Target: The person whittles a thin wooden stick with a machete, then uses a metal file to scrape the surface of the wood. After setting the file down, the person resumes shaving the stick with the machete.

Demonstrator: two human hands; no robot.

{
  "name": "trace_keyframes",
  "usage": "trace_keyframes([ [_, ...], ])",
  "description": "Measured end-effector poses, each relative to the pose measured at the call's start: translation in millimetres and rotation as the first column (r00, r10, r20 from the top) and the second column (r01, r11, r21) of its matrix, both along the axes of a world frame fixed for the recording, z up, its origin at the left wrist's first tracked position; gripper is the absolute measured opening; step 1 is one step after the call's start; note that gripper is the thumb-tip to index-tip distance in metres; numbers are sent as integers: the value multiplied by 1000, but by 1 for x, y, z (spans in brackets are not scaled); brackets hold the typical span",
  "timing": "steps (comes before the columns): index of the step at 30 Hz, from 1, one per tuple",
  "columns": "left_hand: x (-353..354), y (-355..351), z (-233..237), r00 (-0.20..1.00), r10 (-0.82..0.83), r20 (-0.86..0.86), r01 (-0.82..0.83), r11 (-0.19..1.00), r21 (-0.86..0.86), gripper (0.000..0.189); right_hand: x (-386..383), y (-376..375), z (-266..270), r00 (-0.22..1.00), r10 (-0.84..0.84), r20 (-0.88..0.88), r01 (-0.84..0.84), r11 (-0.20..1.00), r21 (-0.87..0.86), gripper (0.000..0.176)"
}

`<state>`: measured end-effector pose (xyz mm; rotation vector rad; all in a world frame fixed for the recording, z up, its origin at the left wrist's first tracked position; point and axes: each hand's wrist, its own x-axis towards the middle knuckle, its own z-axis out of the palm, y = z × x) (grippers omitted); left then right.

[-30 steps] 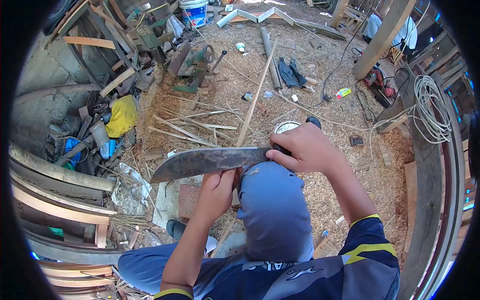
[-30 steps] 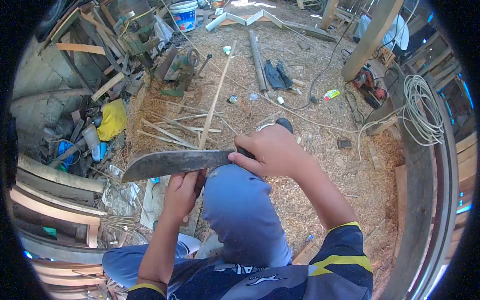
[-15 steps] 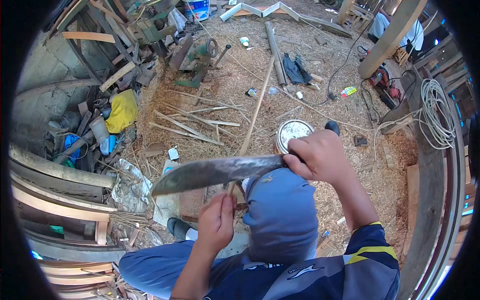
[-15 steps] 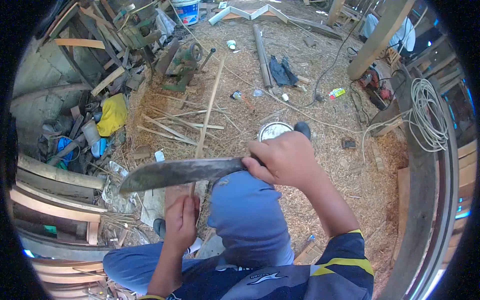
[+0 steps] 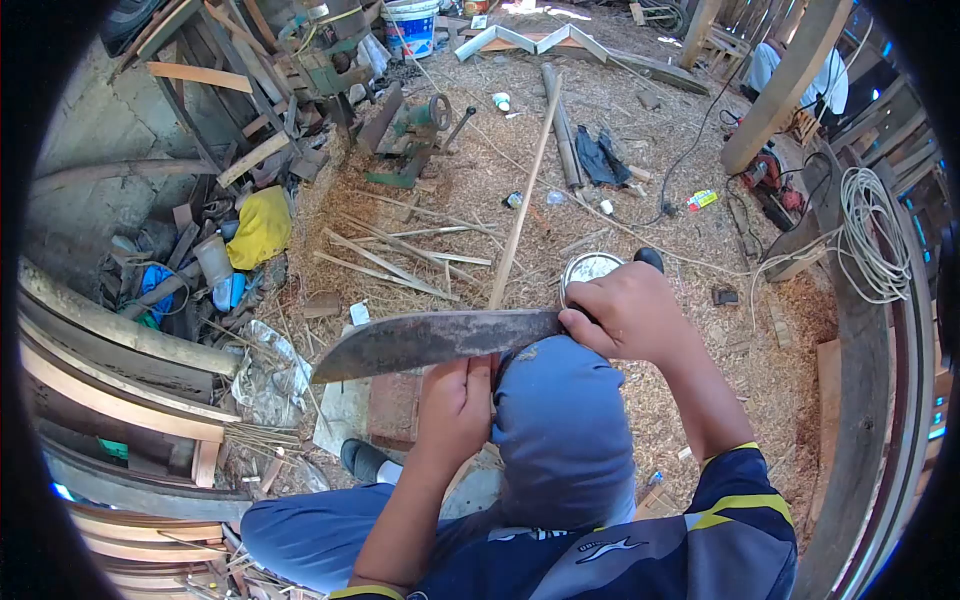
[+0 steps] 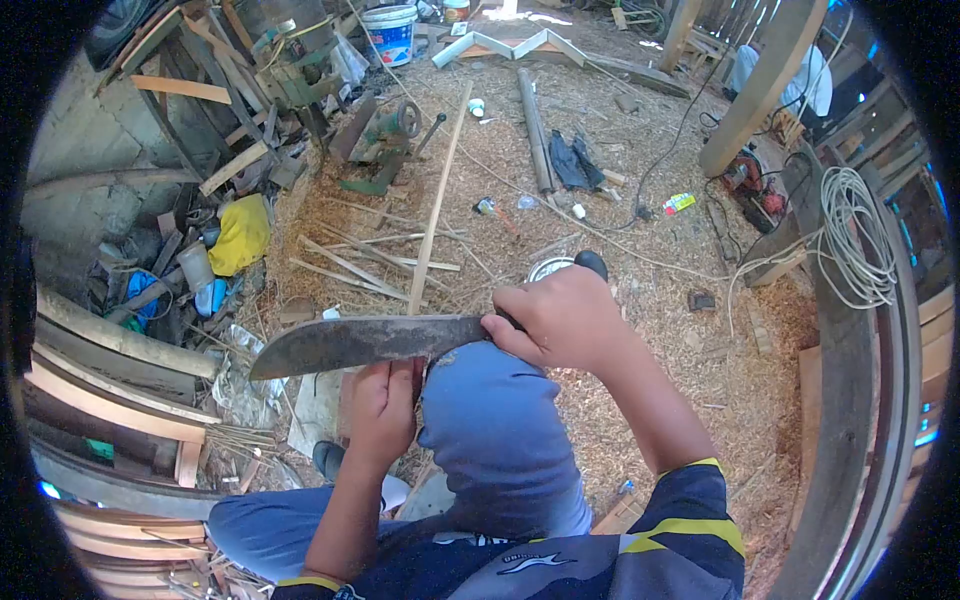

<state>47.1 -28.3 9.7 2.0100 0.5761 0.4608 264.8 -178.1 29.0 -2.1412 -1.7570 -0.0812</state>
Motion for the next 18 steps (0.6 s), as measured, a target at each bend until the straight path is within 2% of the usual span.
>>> trace_keyframes([
  [2, -12, -6, -1, 999, 20, -38, -19, 1000, 18, 29, 0, 0, 2, 1000, 21, 16, -22, 999, 29, 35],
  [5, -29, -10, 5, 1000, 14, -23, -15, 999, -43, 26, 0, -1, 9, 997, 30, 78, -35, 997, 68, 32],
  [11, -74, -18, -18, 995, 17, -101, -28, 994, -109, 23, 8, -17, -8, 996, -74, -42, 76, 996, 44, 27],
  [15, -41, -12, -9, 996, 24, -90, -37, 989, -142, 25, 6, -15, -3, 998, -38, -55, 39, 999, 20, 27],
  [18, -12, -5, 1, 997, -29, -75, 19, 991, -133, 28, 6, -10, 0, 999, -19, 27, 18, 1000, 15, 32],
])
